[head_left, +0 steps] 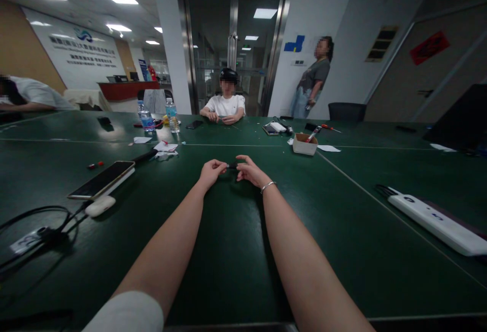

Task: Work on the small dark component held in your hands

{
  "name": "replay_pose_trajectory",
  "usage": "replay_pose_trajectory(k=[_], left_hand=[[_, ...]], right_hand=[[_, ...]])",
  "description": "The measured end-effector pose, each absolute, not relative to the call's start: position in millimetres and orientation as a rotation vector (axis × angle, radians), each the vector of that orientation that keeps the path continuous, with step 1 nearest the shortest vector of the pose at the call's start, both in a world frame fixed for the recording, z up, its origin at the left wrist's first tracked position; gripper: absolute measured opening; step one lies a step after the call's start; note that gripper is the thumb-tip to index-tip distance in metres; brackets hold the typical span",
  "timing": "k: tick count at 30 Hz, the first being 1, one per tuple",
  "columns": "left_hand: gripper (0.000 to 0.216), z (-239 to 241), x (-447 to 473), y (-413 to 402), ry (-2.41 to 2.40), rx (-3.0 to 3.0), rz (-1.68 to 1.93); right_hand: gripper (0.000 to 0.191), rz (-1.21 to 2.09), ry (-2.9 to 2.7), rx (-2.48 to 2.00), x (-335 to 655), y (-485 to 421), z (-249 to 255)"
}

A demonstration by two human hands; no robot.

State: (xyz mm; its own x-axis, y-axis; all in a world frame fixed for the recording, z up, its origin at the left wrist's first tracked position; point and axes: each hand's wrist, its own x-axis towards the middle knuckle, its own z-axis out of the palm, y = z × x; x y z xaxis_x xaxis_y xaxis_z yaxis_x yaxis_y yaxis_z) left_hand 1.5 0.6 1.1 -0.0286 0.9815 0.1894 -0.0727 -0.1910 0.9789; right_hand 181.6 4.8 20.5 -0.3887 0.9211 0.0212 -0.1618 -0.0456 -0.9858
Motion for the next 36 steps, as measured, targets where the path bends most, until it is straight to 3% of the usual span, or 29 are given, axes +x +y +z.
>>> replay_pose_trajectory(k=[4,8,12,16,21,25,30,36], left_hand=[[0.041,1.9,1.5,0.8,1.084,1.294,1.378],[0.041,1.3,1.7,1.7,1.084,1.286,1.394],[0.041,1.1,2.8,1.5,1.074,1.278,1.401],[0.042,2.4,3.7,0.2,1.097,1.26,1.425],[0.042,2.5,3.3,-0.2,1.105,1.275,1.403],[0.039,1.2,2.9,1.2,1.111,1.268,1.414],[0.035,0.3,2.5,1.4,1.112,1.286,1.404],[0.036,2.9,2.8,-1.5,1.134,1.3,1.38]], right_hand=[[0.016,1.539,-1.413,-0.945,180.7,6.2,19.2],[0.037,1.535,-1.351,-0.888,180.7,6.9,18.4],[0.022,1.537,-1.379,-0.961,180.9,5.3,20.1],[0.039,1.531,-1.379,-0.89,180.3,4.3,20.6],[0.015,1.482,-1.413,-0.98,178.0,6.1,18.5],[0.024,1.508,-1.355,-0.913,178.5,5.7,19.4],[0.009,1.528,-1.371,-0.954,179.2,4.7,20.5],[0.018,1.562,-1.347,-0.889,180.7,2.5,22.4]])
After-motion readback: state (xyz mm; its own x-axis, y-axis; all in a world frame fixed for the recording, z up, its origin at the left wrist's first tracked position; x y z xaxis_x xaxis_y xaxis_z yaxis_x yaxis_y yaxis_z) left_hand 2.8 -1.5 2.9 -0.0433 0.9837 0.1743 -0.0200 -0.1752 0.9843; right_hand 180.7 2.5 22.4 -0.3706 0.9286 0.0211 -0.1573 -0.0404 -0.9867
